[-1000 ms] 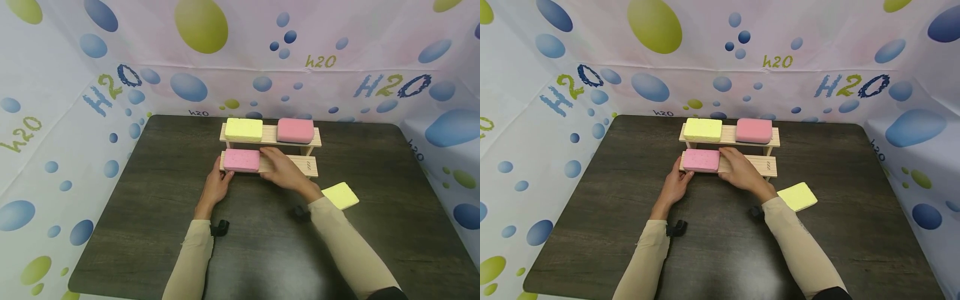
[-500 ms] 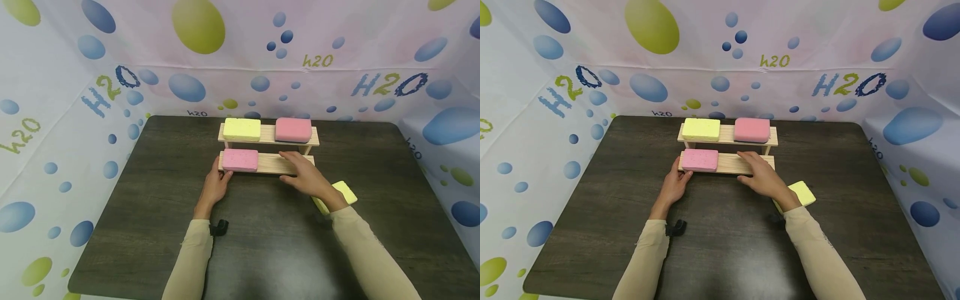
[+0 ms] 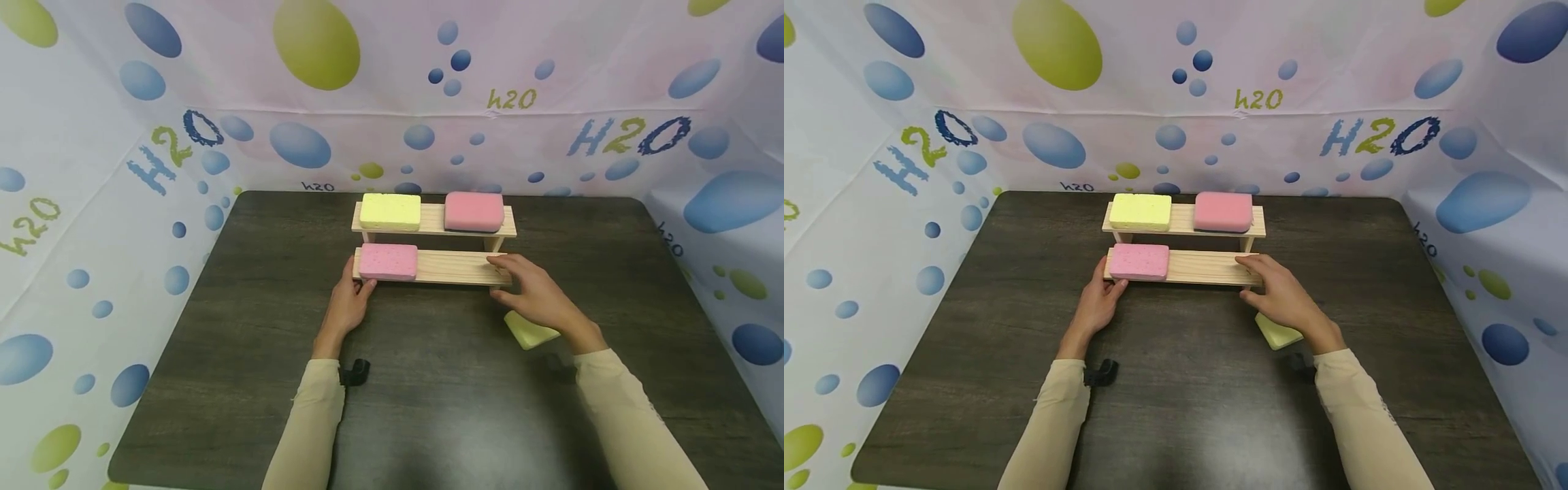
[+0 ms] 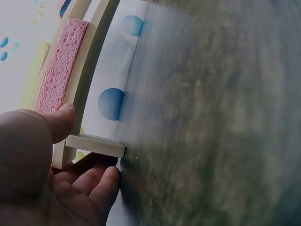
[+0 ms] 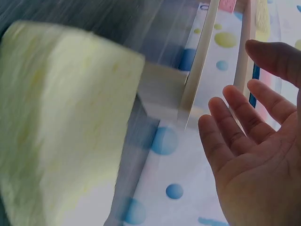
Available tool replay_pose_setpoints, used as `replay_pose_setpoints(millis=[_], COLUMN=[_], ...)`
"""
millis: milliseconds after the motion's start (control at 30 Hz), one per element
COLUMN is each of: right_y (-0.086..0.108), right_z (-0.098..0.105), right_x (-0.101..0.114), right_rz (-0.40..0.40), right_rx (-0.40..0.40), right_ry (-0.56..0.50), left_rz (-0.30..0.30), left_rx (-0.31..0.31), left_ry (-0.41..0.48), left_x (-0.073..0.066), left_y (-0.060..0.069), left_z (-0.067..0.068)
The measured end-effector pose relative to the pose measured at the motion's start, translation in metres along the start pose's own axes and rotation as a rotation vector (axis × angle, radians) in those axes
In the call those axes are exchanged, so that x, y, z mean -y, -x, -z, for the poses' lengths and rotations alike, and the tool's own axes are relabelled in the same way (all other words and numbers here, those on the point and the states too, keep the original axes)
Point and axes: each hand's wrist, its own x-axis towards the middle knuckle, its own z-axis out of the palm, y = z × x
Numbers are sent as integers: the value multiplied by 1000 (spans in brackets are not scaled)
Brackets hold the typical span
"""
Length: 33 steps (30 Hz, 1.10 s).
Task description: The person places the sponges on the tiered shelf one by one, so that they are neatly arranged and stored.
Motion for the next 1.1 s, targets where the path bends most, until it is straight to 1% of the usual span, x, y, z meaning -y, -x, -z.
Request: replay_pose_setpoints(millis=[200, 500, 667, 900, 1000, 1100], right_y=[11, 29, 39, 51, 57, 62], right_z=[4, 12, 16, 24, 26, 27], right_x=[-10, -24, -35, -46, -52, -60], right_rz=[-5, -58, -67, -100, -95, -72], right_rx=[-4, 0, -8, 5, 8, 3], right_ry=[9, 11, 22, 28, 32, 43], left_rz=[10, 22, 18, 12, 10, 9], left_rx=[2, 8, 5, 11, 11, 11], left_ry=[-1, -13, -9, -8, -8, -6], left_x=[2, 1, 1, 1, 1, 0], left_y=[0, -1, -1, -1, -2, -2], left_z=[1, 1, 0, 0, 0, 0])
